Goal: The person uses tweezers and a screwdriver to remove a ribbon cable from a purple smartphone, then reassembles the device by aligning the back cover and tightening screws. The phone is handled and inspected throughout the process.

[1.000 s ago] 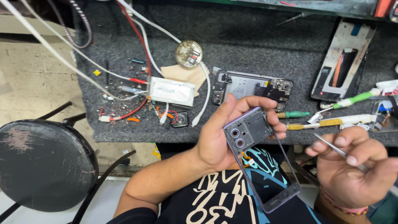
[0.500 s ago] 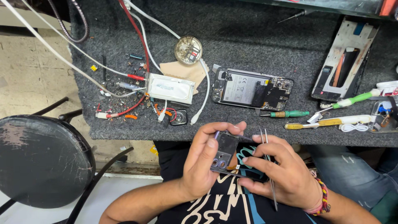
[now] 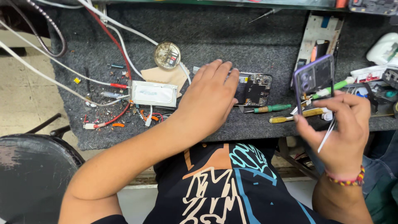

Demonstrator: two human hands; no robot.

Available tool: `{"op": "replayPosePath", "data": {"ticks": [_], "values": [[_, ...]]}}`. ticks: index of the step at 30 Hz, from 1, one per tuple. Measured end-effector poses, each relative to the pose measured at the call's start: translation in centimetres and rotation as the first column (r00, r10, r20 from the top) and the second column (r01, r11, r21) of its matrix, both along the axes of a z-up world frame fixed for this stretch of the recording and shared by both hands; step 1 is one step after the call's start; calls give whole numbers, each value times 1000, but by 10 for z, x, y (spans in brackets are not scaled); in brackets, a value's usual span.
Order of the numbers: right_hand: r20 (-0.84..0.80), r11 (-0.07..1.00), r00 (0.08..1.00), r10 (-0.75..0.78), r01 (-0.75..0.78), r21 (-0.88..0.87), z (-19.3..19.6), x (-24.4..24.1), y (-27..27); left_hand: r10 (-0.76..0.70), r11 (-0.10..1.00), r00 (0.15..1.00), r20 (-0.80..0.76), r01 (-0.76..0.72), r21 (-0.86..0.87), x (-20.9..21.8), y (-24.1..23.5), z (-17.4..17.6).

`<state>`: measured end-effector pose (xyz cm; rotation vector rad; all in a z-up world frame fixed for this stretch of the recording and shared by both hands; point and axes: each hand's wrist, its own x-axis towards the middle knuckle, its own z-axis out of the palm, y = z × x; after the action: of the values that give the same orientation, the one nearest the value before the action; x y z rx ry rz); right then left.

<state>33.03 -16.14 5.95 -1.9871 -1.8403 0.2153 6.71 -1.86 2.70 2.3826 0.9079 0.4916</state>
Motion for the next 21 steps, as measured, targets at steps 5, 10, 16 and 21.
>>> {"op": "replayPosePath", "data": {"ticks": [5,10,16,21], "values": [[121,999,992,-24,20,34,-11,9,16,-48,986,958,-281,91,142,22,7,4],[55,999,998,-14,12,44,-19,15,23,-92,993,931,-354,112,36,30,10,9],[-41,986,991,-126,129,104,-19,45,7,-137,984,926,-351,86,-157,33,13,14],[284,987,945,-160,159,28,-17,71,7,-208,932,915,-346,78,-354,34,16,15]]}}
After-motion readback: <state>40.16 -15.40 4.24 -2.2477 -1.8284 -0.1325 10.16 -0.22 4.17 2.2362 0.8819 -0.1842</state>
